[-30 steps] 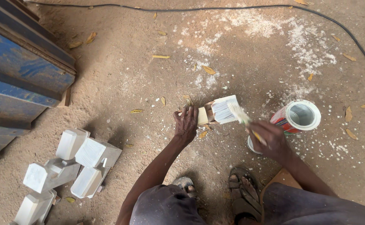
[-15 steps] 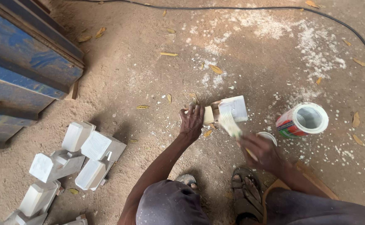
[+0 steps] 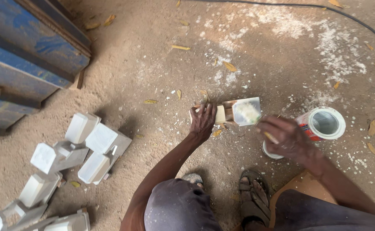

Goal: The person paints small wooden boxes white using a paintbrush. They dip the brush into a paint can, apply paint to the exterior and interior surfaces of each box, and rotate the boxes to cover all sides.

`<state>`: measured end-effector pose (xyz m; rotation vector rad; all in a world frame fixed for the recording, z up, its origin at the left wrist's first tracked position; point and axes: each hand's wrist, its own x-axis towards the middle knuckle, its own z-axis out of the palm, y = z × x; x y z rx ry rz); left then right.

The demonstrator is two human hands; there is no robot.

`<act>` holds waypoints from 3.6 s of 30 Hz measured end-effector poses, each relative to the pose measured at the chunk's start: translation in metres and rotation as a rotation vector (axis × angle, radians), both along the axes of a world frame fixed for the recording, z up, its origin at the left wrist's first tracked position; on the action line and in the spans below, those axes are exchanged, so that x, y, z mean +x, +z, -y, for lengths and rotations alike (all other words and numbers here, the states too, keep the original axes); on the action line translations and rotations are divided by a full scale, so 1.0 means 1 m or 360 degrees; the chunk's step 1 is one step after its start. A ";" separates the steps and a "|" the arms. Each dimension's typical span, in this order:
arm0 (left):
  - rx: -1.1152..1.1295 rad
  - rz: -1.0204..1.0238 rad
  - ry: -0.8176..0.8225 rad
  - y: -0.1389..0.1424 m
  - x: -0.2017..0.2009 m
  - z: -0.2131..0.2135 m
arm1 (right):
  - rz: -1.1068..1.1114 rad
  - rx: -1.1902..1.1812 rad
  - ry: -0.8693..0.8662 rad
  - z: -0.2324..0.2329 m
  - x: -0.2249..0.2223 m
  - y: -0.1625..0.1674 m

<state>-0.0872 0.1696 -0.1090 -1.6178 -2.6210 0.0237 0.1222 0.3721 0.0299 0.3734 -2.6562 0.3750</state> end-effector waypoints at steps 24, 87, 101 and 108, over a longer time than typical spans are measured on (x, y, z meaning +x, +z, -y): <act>0.0105 -0.0033 0.0000 0.001 0.000 0.002 | 0.0355 0.0002 0.0061 -0.034 -0.072 0.027; -0.0037 0.0134 0.0034 -0.013 -0.024 -0.002 | -0.0004 -0.0471 -0.0160 0.043 -0.058 0.011; -0.0045 0.0154 0.0065 -0.004 -0.025 -0.006 | -0.0094 -0.0255 -0.0127 0.048 -0.022 -0.004; 0.0019 0.0086 0.0074 -0.006 -0.027 -0.005 | -0.0203 -0.0297 -0.0222 0.040 0.001 0.004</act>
